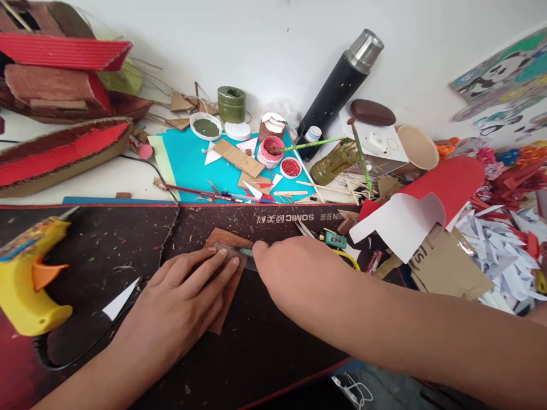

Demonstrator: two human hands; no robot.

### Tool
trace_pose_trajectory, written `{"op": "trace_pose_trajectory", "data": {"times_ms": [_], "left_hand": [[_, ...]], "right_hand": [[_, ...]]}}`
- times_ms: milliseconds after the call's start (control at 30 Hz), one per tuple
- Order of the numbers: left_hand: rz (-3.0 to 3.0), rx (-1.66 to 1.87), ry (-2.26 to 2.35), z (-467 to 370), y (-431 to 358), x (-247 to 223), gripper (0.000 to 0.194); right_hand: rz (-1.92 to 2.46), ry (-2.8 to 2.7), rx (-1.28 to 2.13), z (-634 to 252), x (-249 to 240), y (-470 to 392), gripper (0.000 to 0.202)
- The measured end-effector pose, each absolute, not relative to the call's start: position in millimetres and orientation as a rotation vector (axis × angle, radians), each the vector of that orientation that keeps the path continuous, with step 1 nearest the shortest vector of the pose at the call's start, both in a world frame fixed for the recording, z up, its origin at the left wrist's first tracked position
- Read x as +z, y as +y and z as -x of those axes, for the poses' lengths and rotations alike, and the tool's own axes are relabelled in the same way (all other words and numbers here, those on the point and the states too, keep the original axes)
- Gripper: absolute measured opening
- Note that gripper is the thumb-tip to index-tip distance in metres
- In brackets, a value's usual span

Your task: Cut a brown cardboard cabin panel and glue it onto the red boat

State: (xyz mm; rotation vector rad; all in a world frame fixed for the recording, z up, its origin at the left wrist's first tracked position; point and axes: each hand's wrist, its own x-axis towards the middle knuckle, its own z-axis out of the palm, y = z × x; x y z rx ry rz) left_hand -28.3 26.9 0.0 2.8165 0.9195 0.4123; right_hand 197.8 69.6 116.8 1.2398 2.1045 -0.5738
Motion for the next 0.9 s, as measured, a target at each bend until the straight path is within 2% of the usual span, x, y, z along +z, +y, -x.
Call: {"op": "trace_pose_trajectory", "data": {"times_ms": [167, 533, 767, 900], "left_hand": [[-2.811, 0.384, 0.934, 27, 27, 1, 0.057], [-2.852, 0.377, 0.935, 27, 27, 3, 0.054], [-2.844, 0.404, 0.926, 28, 28, 2, 0.054], [-2.832, 0.437, 0.939, 26, 28, 1, 0.054]], "right_hand": [[-1.286, 2.148, -0.543, -205, 123, 72, 0.024], [-1.288, 2.163, -0.529, -208, 127, 70, 0.022], [-1.267, 2.118, -0.589, -199, 124, 73, 0.03], [-1.313, 2.179, -0.599, -205, 125, 73, 0.023]]}}
